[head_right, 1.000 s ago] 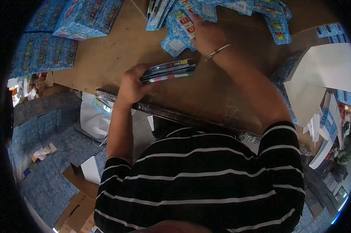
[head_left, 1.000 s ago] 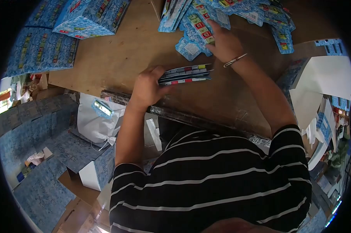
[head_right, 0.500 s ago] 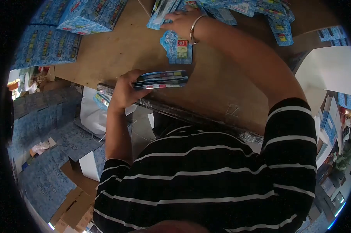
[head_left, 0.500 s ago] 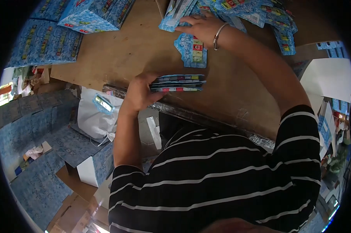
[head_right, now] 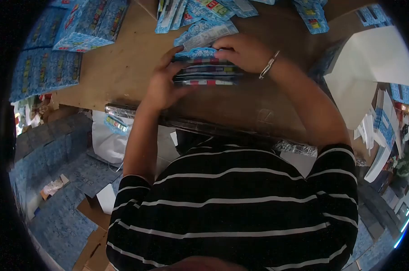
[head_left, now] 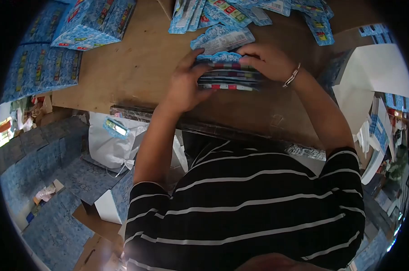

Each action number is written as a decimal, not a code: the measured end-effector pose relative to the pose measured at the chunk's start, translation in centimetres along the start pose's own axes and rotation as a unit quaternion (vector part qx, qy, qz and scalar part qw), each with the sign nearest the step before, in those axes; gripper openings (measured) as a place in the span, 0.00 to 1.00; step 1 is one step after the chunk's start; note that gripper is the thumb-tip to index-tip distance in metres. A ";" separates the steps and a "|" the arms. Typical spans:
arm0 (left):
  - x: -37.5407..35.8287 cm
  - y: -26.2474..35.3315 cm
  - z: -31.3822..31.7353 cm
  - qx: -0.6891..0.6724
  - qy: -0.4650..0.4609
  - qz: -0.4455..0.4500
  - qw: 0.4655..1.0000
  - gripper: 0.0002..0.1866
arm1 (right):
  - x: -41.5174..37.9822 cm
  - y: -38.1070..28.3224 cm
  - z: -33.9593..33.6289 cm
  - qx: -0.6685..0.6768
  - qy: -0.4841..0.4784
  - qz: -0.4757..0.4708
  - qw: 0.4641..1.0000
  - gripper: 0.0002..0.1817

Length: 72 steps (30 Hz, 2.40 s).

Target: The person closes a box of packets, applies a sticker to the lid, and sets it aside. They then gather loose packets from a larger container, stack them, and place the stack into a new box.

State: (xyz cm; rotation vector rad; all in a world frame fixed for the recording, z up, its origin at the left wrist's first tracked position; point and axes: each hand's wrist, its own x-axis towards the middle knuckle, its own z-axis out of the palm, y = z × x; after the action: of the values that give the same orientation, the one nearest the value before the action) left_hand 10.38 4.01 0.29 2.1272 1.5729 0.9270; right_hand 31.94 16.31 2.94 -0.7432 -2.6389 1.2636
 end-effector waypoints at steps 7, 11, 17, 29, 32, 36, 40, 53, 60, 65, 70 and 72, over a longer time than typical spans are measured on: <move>2.5 2.5 3.4 -0.069 -0.017 0.003 0.997 0.40 | -7.5 1.5 2.1 -0.036 0.221 0.042 0.974 0.49; 2.3 3.6 4.1 -0.001 -0.080 -0.007 0.997 0.42 | -8.8 1.8 4.5 0.007 0.257 0.103 0.961 0.48; 5.5 7.6 4.0 0.125 -0.085 0.106 0.983 0.36 | -9.1 1.6 4.3 -0.044 0.228 0.089 0.969 0.36; 14.5 16.7 2.9 -0.124 -0.170 0.020 0.977 0.35 | -29.6 2.7 -6.0 -0.128 0.600 0.299 0.731 0.24; 22.6 24.8 6.2 0.027 -0.071 0.312 0.947 0.35 | -30.4 4.3 -5.1 -0.065 0.546 0.352 0.758 0.25; 26.7 26.0 19.3 0.136 -0.230 0.366 0.892 0.33 | -31.3 3.5 -3.9 -0.099 0.529 0.379 0.753 0.25; 25.1 24.6 24.3 0.197 -0.355 0.314 0.858 0.29 | -32.3 2.7 -3.2 -0.060 0.521 0.385 0.760 0.26; 26.7 27.8 24.2 0.250 -0.372 0.298 0.843 0.21 | -32.0 4.6 -2.7 -0.041 0.568 0.278 0.773 0.31; 27.5 27.5 26.4 0.310 -0.317 0.329 0.834 0.21 | -31.9 4.4 -2.8 -0.070 0.561 0.284 0.774 0.31; 28.4 27.0 26.7 0.308 -0.331 0.360 0.816 0.22 | -32.0 4.0 -2.8 -0.062 0.559 0.296 0.772 0.31; 28.5 27.9 25.8 0.318 -0.357 0.362 0.800 0.22 | -31.9 4.3 -2.8 -0.065 0.558 0.284 0.777 0.31; 27.6 27.2 26.9 0.314 -0.328 0.362 0.814 0.23 | -31.9 4.2 -2.9 -0.064 0.544 0.303 0.780 0.31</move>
State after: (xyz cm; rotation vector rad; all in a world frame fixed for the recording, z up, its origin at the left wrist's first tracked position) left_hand 52.87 23.80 5.58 3.1118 0.7270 -0.2976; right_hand 62.22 5.28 4.70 -1.7541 -1.5300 0.3942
